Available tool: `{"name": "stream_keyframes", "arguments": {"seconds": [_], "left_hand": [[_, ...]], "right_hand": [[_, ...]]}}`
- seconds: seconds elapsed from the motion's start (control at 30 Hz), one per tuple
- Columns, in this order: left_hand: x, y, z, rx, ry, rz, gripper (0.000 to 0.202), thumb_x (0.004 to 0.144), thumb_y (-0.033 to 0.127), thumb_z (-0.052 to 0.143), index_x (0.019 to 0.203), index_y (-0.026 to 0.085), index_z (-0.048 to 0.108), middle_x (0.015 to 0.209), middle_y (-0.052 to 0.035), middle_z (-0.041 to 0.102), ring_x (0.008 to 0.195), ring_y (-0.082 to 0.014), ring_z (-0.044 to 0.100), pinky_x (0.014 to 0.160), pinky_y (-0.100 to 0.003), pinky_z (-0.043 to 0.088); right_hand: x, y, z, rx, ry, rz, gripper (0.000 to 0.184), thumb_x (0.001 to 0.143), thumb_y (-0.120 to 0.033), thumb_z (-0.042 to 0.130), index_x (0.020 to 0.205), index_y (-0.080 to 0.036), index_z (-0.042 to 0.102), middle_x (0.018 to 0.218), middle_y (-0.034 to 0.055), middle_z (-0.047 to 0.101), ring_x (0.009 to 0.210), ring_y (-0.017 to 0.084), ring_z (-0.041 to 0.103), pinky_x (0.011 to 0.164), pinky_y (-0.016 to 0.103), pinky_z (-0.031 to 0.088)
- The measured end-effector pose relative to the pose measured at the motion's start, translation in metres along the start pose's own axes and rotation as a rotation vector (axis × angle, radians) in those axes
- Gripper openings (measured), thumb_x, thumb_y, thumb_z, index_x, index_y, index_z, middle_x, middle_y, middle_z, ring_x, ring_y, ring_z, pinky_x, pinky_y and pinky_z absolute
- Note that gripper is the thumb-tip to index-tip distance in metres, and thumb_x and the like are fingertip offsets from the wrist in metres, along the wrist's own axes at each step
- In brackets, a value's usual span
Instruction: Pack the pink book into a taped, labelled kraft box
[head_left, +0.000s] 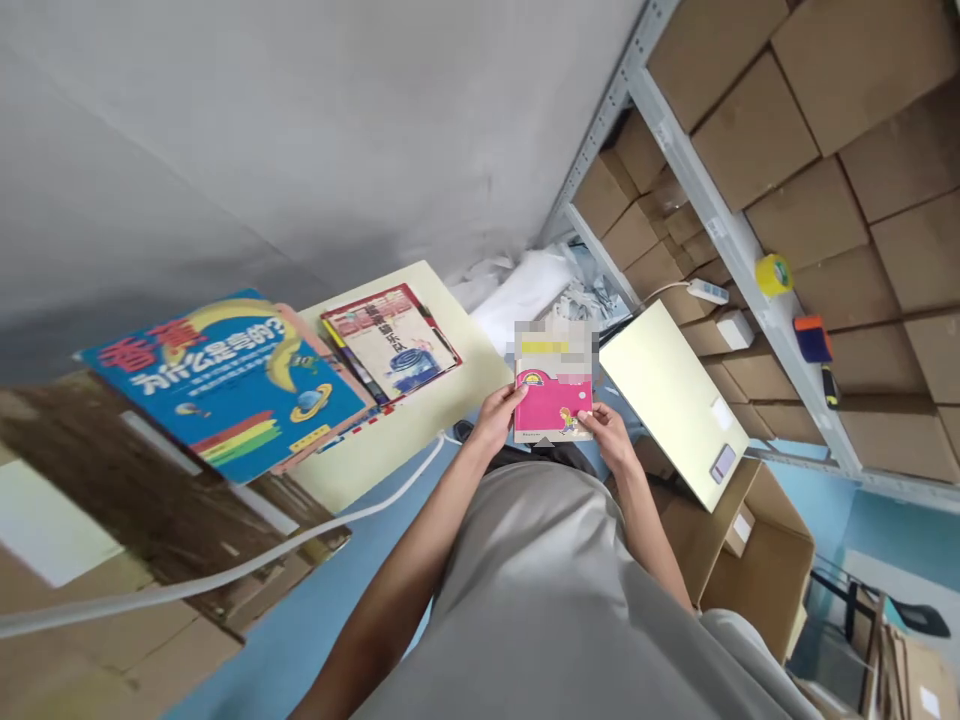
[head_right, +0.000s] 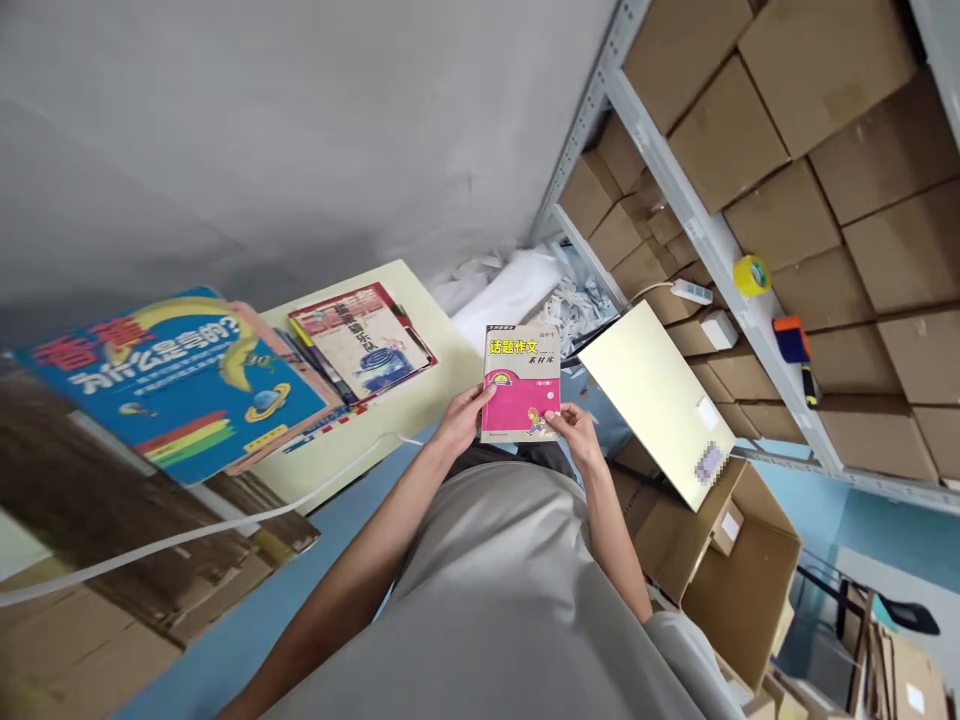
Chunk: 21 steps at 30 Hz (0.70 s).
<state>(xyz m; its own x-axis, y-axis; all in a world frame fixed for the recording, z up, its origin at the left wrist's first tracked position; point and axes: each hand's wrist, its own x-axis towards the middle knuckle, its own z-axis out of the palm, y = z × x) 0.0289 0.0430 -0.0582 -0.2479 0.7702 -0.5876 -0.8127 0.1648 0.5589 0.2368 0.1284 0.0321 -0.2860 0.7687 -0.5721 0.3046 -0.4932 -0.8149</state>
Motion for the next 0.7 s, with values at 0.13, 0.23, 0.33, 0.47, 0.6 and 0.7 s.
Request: {"name": "stream_keyframes", "arguments": {"seconds": [0.13,0.23,0.33,0.47,0.6,0.7], "left_hand": [[0.006,-0.007,0.025,0.083,-0.062,-0.025,0.081,0.057,0.072,0.108,0.110,0.016,0.083,0.106,-0.0139,0.088,0.101,-0.0350,0.086,0.093,-0.046,0.071],[0.016,-0.015,0.051,0.161,-0.107,-0.026,0.080,0.059,0.071,0.108,0.111,0.016,0.083,0.110,-0.0146,0.089,0.104,-0.0350,0.086,0.096,-0.047,0.070],[0.030,-0.028,0.087,0.230,-0.122,-0.023,0.081,0.057,0.072,0.109,0.111,0.017,0.083,0.111,-0.0148,0.089,0.103,-0.0347,0.085,0.094,-0.045,0.070],[0.057,-0.052,0.148,0.325,-0.138,-0.007,0.081,0.052,0.072,0.111,0.106,0.018,0.083,0.109,-0.0141,0.089,0.100,-0.0334,0.085,0.091,-0.044,0.070],[0.084,-0.083,0.215,0.400,-0.161,-0.003,0.081,0.048,0.072,0.111,0.103,0.019,0.083,0.108,-0.0135,0.089,0.100,-0.0333,0.085,0.091,-0.044,0.070],[0.099,-0.108,0.261,0.442,-0.171,0.023,0.081,0.052,0.073,0.110,0.105,0.018,0.083,0.113,-0.0153,0.088,0.103,-0.0335,0.085,0.092,-0.044,0.070]], "right_hand": [[-0.005,0.000,-0.033,0.092,-0.010,0.028,0.065,0.064,-0.070,0.107,0.101,-0.026,0.077,0.108,0.0069,0.090,0.099,0.030,0.086,0.098,0.045,0.069],[-0.001,0.001,-0.061,0.137,-0.027,0.005,0.067,0.070,-0.070,0.104,0.113,-0.025,0.080,0.118,0.0095,0.090,0.104,0.032,0.087,0.099,0.045,0.069],[0.011,0.007,-0.094,0.185,0.005,-0.007,0.072,0.070,-0.075,0.102,0.116,-0.024,0.081,0.119,0.0112,0.091,0.106,0.035,0.087,0.098,0.049,0.071],[0.035,0.018,-0.152,0.304,0.077,-0.039,0.081,0.065,-0.081,0.102,0.118,-0.024,0.081,0.112,0.0109,0.091,0.104,0.037,0.088,0.096,0.051,0.072],[0.053,0.021,-0.222,0.331,0.127,-0.092,0.081,0.065,-0.083,0.100,0.117,-0.023,0.080,0.106,0.0105,0.092,0.097,0.036,0.089,0.088,0.048,0.072],[0.059,0.020,-0.270,0.342,0.172,-0.143,0.078,0.065,-0.082,0.101,0.114,-0.024,0.081,0.105,0.0100,0.092,0.095,0.035,0.089,0.084,0.046,0.071]]}}
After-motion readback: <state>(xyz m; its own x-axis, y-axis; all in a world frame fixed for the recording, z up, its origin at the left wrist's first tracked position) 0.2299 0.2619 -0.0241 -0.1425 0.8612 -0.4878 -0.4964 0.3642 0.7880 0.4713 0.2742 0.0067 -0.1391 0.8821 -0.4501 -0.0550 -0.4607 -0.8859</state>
